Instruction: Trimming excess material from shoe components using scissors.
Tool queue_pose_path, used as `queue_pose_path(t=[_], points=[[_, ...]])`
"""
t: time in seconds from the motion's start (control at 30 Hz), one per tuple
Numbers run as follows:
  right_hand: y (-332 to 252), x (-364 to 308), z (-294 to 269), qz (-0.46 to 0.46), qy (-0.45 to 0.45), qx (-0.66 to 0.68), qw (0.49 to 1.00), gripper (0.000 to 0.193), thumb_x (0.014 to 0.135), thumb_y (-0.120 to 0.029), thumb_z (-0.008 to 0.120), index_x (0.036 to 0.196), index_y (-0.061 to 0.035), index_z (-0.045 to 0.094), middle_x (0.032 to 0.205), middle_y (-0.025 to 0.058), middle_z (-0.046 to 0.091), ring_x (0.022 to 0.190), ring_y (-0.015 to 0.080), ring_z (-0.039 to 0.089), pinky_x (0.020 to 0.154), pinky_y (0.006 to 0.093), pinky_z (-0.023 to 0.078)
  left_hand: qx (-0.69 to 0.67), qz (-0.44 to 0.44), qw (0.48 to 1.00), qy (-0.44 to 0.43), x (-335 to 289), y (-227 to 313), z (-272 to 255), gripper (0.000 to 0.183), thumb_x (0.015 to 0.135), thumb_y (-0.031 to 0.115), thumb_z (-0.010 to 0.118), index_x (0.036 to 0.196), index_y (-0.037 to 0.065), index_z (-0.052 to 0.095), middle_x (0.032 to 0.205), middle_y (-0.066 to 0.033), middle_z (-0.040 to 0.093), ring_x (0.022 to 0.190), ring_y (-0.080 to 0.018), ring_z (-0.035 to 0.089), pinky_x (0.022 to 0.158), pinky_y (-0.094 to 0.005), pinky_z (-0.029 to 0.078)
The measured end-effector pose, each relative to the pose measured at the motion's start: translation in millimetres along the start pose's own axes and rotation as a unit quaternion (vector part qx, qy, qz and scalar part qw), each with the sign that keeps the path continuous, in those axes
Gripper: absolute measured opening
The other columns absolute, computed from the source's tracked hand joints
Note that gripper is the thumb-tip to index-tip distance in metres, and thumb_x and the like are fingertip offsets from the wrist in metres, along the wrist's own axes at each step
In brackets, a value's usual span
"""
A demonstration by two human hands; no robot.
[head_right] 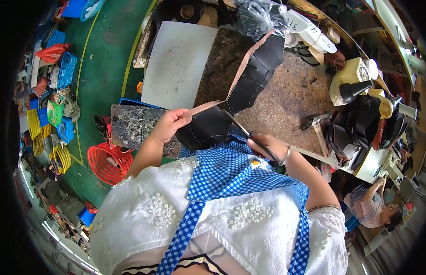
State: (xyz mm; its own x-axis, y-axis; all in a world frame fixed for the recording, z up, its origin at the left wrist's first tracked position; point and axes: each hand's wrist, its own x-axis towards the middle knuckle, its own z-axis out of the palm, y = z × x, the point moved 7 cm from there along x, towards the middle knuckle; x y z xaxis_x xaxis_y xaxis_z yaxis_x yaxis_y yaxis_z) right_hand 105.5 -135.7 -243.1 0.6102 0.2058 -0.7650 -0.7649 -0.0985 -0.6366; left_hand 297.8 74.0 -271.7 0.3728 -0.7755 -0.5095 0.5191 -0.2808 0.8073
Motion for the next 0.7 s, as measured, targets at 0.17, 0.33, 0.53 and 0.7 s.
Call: queue_pose_path(t=[0.17,0.33,0.53,0.7], points=[[20.4,25.4,1.4,0.043,-0.056,0.072,0.995,0.06,0.089,-0.062,0.042,0.092,-0.0052,0.058,0.076,0.0037,0.058,0.068,0.0125,0.052,0.065,0.0272,0.045,0.026,-0.014,0.999,0.016,-10.6,3.6,-2.8,0.021,0.09,0.018,0.061,0.102,0.001,0.063,0.082,0.0059,0.058,0.076,-0.003,0.049,0.071,-0.0188,0.041],[-22.3,48.9,5.0,-0.009,-0.044,0.023,0.999,0.055,0.087,-0.059,0.048,0.093,-0.0053,0.058,0.074,0.0025,0.057,0.062,0.0102,0.051,0.057,0.0242,0.043,0.028,-0.031,0.999,0.0,-14.0,-6.8,0.5,0.02,0.089,0.018,0.062,0.099,0.001,0.064,0.079,0.0062,0.057,0.074,-0.0028,0.048,0.069,-0.0184,0.04],[-33.5,48.7,4.1,0.039,0.112,0.169,0.979,0.041,0.087,-0.039,0.062,0.093,0.0013,0.059,0.062,0.0023,0.054,0.053,0.0089,0.053,0.05,0.0218,0.044,-0.007,-0.017,0.996,0.084,-37.9,-8.0,-4.3,0.019,0.091,0.02,0.06,0.097,0.002,0.063,0.079,0.0057,0.056,0.072,-0.0019,0.045,0.066,-0.019,0.039],[-121.6,32.3,34.0,-0.139,0.111,0.048,0.983,0.037,0.075,-0.015,0.075,0.104,0.0012,0.058,0.09,0.0051,0.064,0.083,0.0136,0.06,0.077,0.0255,0.048,-0.192,0.124,0.959,0.168,-36.2,26.7,32.7,0.019,0.09,0.02,0.061,0.104,0.008,0.059,0.08,0.0081,0.05,0.071,-0.0014,0.042,0.066,-0.0159,0.034]])
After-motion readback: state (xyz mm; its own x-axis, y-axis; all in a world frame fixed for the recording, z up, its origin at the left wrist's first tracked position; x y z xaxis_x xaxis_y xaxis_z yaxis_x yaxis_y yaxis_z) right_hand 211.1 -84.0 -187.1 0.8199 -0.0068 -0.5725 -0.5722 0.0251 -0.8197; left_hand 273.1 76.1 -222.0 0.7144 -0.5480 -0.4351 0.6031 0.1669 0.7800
